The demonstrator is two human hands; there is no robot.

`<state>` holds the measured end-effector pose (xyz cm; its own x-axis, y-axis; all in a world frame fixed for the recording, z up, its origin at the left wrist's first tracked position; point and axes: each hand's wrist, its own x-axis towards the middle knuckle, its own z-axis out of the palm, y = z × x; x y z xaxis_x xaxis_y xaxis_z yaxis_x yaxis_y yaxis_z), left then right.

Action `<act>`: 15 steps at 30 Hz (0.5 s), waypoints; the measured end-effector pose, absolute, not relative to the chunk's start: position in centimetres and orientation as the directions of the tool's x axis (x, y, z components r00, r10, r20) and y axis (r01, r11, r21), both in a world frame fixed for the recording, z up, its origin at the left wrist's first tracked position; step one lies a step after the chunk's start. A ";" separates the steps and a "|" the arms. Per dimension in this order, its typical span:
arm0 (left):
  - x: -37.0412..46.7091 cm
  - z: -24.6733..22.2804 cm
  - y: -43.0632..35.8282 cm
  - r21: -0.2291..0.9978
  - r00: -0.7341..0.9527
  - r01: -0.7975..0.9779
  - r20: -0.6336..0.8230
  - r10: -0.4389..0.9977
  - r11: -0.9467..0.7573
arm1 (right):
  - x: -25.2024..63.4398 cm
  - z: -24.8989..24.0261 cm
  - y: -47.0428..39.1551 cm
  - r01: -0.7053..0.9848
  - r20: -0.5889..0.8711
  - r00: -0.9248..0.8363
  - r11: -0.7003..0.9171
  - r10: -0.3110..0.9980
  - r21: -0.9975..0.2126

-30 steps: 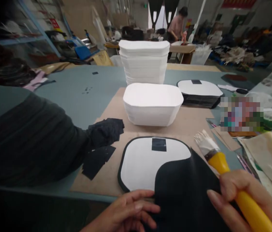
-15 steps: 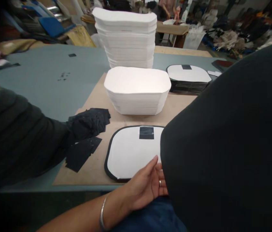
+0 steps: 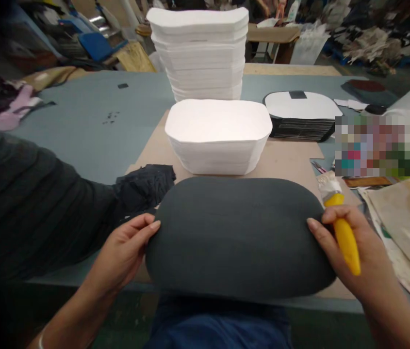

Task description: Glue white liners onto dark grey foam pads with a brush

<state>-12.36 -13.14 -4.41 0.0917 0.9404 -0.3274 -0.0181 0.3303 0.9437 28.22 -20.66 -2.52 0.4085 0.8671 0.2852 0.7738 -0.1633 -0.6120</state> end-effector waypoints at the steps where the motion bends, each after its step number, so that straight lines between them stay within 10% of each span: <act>1: -12.9 -5.0 -13.3 0.938 0.087 0.064 -0.344 0.935 0.340 | 28.1 -3.7 -20.2 0.771 0.234 0.360 -0.147 0.903 -0.619; 15: -13.6 -9.9 -14.0 0.849 0.052 0.427 -0.368 0.928 0.313 | 27.6 -10.8 -20.9 0.841 0.127 0.232 -0.133 0.964 -0.524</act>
